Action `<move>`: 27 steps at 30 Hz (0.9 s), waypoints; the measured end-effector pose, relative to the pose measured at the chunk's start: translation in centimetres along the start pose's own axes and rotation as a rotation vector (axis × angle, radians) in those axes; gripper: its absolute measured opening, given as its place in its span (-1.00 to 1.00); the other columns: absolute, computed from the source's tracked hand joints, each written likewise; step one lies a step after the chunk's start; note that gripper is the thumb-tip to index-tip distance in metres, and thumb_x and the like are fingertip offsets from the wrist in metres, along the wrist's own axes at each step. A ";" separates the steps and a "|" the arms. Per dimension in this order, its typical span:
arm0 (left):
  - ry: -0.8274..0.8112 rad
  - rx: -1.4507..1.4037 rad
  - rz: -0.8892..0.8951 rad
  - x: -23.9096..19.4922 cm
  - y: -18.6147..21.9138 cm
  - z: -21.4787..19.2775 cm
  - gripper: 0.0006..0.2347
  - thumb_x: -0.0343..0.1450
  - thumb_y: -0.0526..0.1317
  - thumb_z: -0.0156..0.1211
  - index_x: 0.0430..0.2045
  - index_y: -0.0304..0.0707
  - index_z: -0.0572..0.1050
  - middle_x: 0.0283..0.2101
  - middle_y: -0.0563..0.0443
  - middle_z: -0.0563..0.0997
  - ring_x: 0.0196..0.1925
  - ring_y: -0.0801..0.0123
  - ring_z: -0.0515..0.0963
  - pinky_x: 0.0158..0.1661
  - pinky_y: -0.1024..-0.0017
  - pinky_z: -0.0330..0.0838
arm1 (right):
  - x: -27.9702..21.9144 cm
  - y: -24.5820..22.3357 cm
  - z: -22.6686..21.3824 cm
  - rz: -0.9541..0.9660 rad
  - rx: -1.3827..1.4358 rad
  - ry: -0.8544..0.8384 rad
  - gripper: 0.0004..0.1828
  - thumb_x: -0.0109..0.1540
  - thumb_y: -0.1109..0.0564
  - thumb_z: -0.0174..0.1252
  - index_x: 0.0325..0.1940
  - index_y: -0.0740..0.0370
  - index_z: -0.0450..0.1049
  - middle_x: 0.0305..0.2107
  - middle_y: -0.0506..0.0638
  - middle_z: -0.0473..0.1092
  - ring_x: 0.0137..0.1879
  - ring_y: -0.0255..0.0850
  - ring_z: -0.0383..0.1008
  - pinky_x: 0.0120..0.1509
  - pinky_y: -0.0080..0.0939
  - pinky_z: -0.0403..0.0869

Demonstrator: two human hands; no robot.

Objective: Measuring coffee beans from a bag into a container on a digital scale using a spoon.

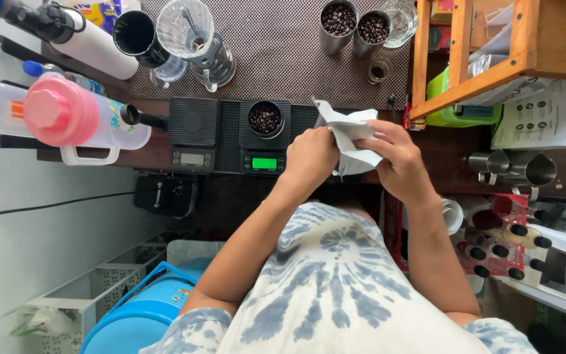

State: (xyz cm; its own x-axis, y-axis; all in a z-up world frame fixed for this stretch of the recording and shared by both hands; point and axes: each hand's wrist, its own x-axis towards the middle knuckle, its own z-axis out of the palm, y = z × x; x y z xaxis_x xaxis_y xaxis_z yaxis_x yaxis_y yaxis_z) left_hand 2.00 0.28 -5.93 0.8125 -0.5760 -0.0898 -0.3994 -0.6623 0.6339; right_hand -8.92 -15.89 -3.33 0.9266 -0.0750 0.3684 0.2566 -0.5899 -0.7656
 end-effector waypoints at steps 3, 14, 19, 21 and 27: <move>0.040 -0.066 -0.105 -0.1 0.1 0.3 -0.82 0.37 -0.18 0.13 -0.46 -0.28 0.63 -0.40 -0.29 0.65 -0.28 -0.23 0.64 -0.24 -0.08 0.51 | 0.2 0.4 0.6 -0.016 0.031 0.010 -0.41 0.01 0.66 -0.04 0.02 0.35 0.55 0.16 0.19 0.38 0.29 0.10 0.46 0.40 -0.03 0.50; 0.023 -0.384 -0.249 -1.5 0.2 -1.5 -0.76 0.46 -0.09 0.08 -0.19 -0.12 0.66 -0.37 -0.21 0.69 -0.29 -0.04 0.68 -0.28 0.14 0.53 | 0.3 0.9 0.7 0.010 0.021 0.024 -0.51 0.09 0.60 0.05 0.00 0.30 0.55 0.18 0.16 0.42 0.29 0.08 0.48 0.31 -0.07 0.49; 0.090 -0.570 -0.115 -3.4 0.1 -4.3 -0.77 0.51 -0.18 0.04 -0.24 -0.27 0.65 -0.30 -0.07 0.75 -0.26 0.21 0.76 -0.25 0.37 0.57 | 1.0 -0.3 0.4 0.035 0.000 0.050 -0.57 0.15 0.56 0.08 0.02 0.29 0.55 0.23 0.19 0.38 0.33 0.11 0.46 0.35 -0.02 0.49; 0.156 -0.513 -0.051 -4.3 -0.2 -5.9 -0.76 0.53 -0.23 0.02 -0.26 -0.36 0.66 -0.23 -0.05 0.75 -0.31 0.25 0.73 -0.25 0.43 0.54 | 1.3 -0.5 0.4 -0.003 -0.025 0.075 -0.64 0.21 0.51 0.12 0.04 0.30 0.54 0.29 0.23 0.33 0.39 0.14 0.41 0.44 0.04 0.46; 0.196 -0.990 -0.068 -6.3 -3.7 -9.0 -0.81 0.56 -0.35 0.02 -0.21 -0.52 0.59 -0.19 -0.15 0.72 -0.08 0.35 0.74 0.00 0.50 0.58 | 0.9 0.1 0.5 0.007 -0.050 0.080 -0.73 0.28 0.45 0.18 0.03 0.29 0.55 0.29 0.21 0.33 0.37 0.11 0.44 0.40 -0.02 0.49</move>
State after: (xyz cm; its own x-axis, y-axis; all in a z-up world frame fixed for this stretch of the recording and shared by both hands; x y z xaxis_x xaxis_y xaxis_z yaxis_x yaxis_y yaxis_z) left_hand 2.16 10.68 -0.78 0.9113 -0.4043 -0.0784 0.1099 0.0552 0.9924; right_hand -7.88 -15.65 -3.31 0.9030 -0.1420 0.4055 0.2343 -0.6283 -0.7418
